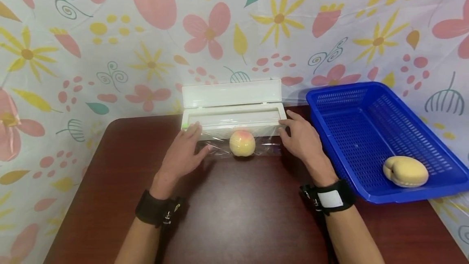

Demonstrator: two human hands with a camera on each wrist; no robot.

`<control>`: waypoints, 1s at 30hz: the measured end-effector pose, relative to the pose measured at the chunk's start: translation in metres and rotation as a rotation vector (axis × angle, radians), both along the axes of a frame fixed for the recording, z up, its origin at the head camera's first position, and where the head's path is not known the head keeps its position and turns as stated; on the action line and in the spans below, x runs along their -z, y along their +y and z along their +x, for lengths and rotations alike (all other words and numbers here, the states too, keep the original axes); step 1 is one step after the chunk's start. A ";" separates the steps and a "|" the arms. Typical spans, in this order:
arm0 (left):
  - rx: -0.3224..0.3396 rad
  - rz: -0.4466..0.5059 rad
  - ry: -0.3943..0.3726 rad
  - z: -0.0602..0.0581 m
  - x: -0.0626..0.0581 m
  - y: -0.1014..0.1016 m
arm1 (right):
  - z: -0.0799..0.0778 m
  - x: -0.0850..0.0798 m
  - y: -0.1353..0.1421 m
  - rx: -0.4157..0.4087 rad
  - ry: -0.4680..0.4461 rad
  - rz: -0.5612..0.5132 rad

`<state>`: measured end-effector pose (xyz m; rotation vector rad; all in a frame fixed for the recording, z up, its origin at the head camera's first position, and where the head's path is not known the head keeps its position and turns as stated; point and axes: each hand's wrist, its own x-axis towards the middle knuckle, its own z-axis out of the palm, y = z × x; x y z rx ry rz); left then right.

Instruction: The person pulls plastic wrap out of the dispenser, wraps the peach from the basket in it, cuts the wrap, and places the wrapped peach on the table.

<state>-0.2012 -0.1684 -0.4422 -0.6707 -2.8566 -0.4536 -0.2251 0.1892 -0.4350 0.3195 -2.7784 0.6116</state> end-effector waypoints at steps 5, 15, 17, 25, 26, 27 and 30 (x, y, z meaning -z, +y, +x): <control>-0.019 0.070 0.041 -0.003 0.001 -0.008 | -0.008 0.013 0.001 0.123 0.066 -0.126; -0.205 0.315 0.234 -0.015 0.002 -0.026 | -0.021 0.026 0.002 0.144 0.159 -0.218; -0.244 0.324 0.219 -0.016 0.005 -0.028 | -0.024 0.030 0.004 0.127 0.163 -0.238; -0.282 0.330 0.165 -0.027 0.018 -0.040 | -0.027 0.038 0.010 0.088 0.127 -0.291; -0.286 0.325 0.160 -0.028 0.019 -0.040 | -0.027 0.037 0.011 0.094 0.126 -0.289; -0.292 0.320 0.157 -0.030 0.019 -0.041 | -0.027 0.037 0.011 0.101 0.124 -0.286; -0.306 0.317 0.165 -0.035 0.020 -0.042 | -0.027 0.036 0.010 0.110 0.126 -0.276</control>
